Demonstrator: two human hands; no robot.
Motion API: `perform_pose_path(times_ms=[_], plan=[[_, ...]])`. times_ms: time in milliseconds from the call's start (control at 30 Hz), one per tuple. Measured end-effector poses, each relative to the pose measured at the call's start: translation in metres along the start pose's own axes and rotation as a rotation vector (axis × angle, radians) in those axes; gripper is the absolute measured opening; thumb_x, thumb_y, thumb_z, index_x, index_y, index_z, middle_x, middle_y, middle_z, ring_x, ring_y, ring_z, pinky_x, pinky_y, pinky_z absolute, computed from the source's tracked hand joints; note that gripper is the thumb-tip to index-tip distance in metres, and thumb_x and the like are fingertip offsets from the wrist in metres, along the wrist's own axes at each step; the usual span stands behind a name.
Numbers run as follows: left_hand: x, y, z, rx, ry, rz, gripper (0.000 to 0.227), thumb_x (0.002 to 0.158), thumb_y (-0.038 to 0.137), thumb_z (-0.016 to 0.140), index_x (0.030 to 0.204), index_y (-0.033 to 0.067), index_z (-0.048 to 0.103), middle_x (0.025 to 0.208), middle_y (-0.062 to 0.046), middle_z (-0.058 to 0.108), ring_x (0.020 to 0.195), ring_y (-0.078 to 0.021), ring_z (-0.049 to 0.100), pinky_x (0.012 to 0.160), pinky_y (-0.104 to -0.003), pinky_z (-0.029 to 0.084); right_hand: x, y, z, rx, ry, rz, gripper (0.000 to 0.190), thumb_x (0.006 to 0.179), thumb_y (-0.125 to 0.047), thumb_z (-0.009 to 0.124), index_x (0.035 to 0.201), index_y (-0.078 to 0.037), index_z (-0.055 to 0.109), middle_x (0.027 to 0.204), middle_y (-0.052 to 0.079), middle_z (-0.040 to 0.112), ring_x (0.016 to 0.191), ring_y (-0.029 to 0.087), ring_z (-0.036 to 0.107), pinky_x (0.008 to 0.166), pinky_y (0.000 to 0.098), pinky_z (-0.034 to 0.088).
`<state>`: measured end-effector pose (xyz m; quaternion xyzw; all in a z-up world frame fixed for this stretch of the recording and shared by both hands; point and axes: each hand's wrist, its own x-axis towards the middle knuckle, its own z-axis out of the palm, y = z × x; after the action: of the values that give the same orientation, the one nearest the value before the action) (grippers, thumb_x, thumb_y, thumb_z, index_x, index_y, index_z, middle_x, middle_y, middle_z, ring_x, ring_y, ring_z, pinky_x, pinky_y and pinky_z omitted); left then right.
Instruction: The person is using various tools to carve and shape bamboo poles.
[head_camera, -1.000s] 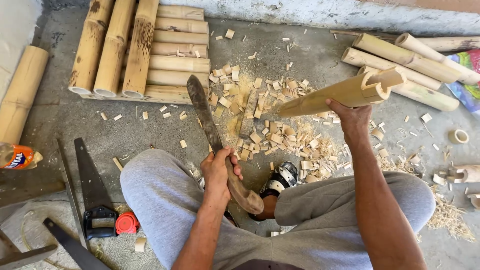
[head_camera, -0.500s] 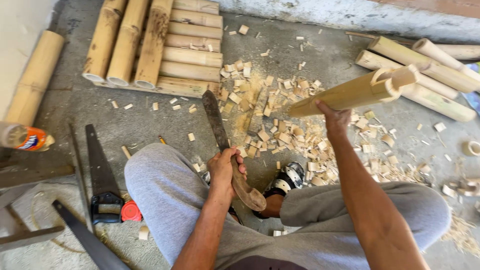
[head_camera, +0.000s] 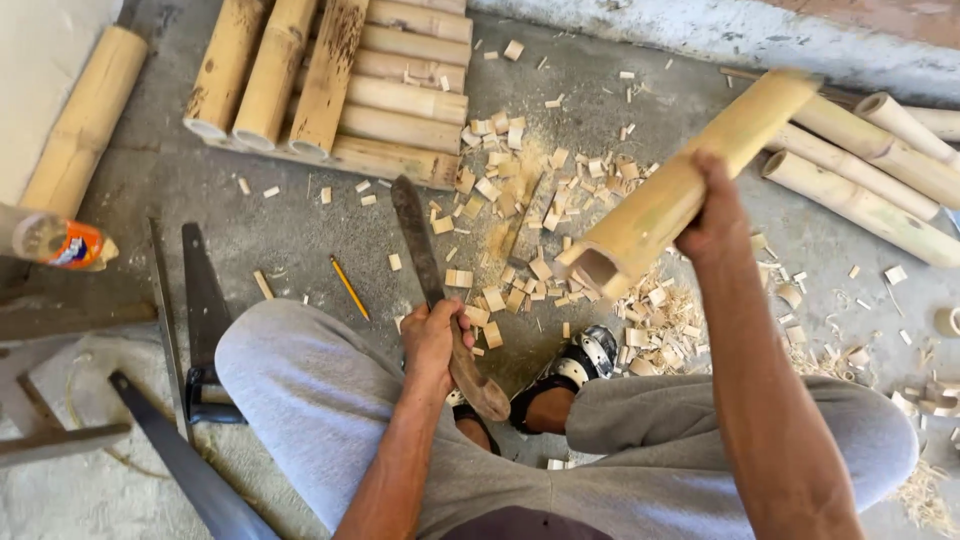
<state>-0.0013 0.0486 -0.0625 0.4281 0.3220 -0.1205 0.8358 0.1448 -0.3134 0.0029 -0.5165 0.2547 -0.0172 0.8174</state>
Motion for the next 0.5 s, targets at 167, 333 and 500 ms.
perform_pose_path(times_ms=[167,333,500], plan=[[-0.009,0.003,0.006,0.045,0.025,-0.028,0.015,0.091,0.014,0.065,0.085,0.0007,0.061,0.061,-0.007,0.060,0.039,-0.0162,0.053,0.032,-0.033,0.038,-0.060,0.070,0.007,-0.002,-0.066,0.339,0.080,0.085,-0.047,0.069,0.142,0.002,0.044,0.112,0.022,0.064,0.095,0.032,0.070,0.080,0.0450,0.062],[-0.013,0.000,0.004,0.139,-0.003,-0.021,0.016,0.093,0.015,0.064,0.085,0.0015,0.062,0.062,-0.006,0.060,0.040,-0.0141,0.053,0.034,-0.030,0.038,-0.107,0.105,0.002,0.589,-0.295,0.543,0.084,0.095,-0.044,0.072,0.145,0.010,0.034,0.119,0.026,0.056,0.099,0.035,0.070,0.086,0.0372,0.066],[-0.008,-0.005,-0.001,0.236,-0.089,0.049,0.010,0.090,0.005,0.062,0.086,-0.0038,0.062,0.062,-0.007,0.060,0.041,-0.0148,0.054,0.036,-0.031,0.041,-0.116,0.093,-0.039,0.638,-0.321,0.644,0.066,0.101,-0.041,0.065,0.155,-0.011,0.042,0.130,0.030,0.049,0.100,0.035,0.071,0.077,0.0351,0.069]])
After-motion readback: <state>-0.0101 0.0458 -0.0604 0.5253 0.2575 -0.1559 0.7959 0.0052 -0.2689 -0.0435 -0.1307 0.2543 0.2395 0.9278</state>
